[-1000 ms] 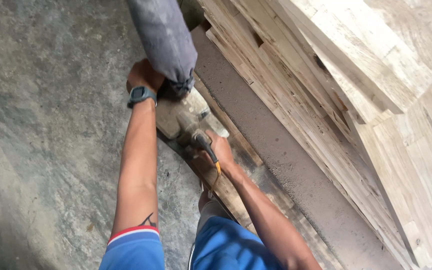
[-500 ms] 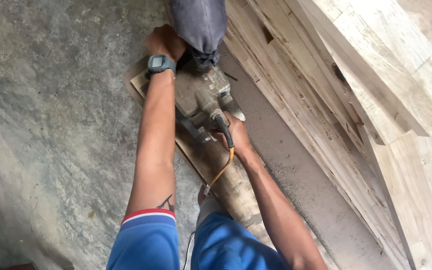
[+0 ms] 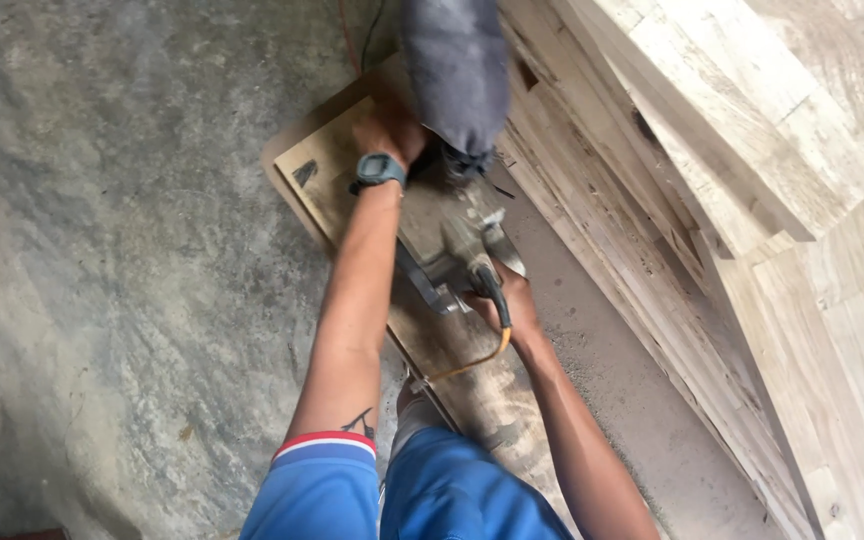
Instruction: Using a belt sander to smooth the surface of a wooden plank in a workshop environment.
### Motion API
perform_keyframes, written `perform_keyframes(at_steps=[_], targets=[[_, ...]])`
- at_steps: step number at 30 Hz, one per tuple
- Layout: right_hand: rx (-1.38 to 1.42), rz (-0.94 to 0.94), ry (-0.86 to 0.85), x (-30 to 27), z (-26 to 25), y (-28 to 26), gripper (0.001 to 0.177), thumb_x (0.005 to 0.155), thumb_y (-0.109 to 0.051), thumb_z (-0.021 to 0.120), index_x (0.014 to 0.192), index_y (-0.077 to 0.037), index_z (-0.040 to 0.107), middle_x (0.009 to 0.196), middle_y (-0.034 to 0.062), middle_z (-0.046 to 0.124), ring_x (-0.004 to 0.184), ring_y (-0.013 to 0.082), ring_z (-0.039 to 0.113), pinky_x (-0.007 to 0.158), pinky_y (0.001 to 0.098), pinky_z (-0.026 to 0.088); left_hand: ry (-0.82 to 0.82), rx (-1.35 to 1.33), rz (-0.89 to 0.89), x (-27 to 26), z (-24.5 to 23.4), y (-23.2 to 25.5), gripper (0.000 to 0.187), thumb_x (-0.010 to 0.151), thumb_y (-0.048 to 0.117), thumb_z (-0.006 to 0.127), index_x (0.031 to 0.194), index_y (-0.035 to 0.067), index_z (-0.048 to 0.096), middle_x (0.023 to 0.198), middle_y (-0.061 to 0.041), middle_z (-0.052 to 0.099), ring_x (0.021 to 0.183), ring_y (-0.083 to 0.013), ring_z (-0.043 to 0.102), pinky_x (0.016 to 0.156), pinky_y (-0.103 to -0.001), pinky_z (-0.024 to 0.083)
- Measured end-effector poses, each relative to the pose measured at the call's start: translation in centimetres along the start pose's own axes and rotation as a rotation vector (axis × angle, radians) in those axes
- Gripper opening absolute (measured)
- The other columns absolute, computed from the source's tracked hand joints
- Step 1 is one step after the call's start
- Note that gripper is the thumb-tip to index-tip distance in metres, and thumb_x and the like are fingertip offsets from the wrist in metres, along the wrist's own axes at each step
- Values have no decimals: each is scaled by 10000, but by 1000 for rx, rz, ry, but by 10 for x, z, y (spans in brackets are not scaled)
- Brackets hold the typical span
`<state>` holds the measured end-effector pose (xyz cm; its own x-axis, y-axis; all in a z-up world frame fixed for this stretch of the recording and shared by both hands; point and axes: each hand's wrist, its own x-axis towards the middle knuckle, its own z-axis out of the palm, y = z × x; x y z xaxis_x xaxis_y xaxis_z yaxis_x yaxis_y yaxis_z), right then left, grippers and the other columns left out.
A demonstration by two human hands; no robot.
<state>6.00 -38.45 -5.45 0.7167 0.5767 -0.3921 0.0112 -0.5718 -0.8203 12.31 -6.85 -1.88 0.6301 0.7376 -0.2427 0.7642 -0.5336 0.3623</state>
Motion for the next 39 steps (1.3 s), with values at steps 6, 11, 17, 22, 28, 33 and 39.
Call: perform_keyframes(at_steps=[6,11,17,22,28,33,39], targets=[[10,76,-1,-60,-27,-32,279,708,-181,781,956,-87,693,935,233,752,1012,470,701,787,580,494,-50,34,-13,-28,24,16,345,857,389,602,1018,127,758,956,-130,735,943,-378,728,752,-470,536],[-27,55,20,-94,-35,-7,194,724,-167,793,835,-87,657,811,208,729,912,454,716,791,473,540,-88,53,-31,-59,49,29,269,836,316,612,939,131,778,852,-97,735,883,-342,747,695,-437,527],[-129,47,45,-132,-60,24,259,701,-191,831,791,-52,632,787,220,712,882,456,708,779,512,514,-142,31,-46,-102,78,35,215,804,231,614,848,137,801,744,-70,742,813,-309,774,624,-407,539],[-99,-4,47,-167,-82,37,293,686,-175,843,733,-59,578,687,186,657,723,352,673,694,454,502,-196,-58,-31,-161,57,55,306,874,258,573,924,82,819,823,-132,781,906,-353,781,685,-404,581],[-24,-6,50,-168,-81,48,258,726,-142,816,680,-91,567,614,118,635,643,263,629,638,395,471,-188,-117,19,-174,51,51,349,936,342,592,957,71,810,850,-154,780,899,-358,779,702,-447,608],[-80,45,5,-136,-61,27,280,684,-177,854,787,-57,622,730,175,671,771,392,688,722,470,501,-110,-33,-17,-136,63,33,267,884,265,608,920,98,815,850,-119,784,907,-352,784,699,-417,591],[-61,40,-34,-74,-37,-1,240,716,-150,837,839,-51,657,806,222,691,875,430,706,772,507,513,-95,281,-71,-74,25,22,290,945,289,620,1093,140,821,995,-121,796,992,-312,765,754,-381,553]])
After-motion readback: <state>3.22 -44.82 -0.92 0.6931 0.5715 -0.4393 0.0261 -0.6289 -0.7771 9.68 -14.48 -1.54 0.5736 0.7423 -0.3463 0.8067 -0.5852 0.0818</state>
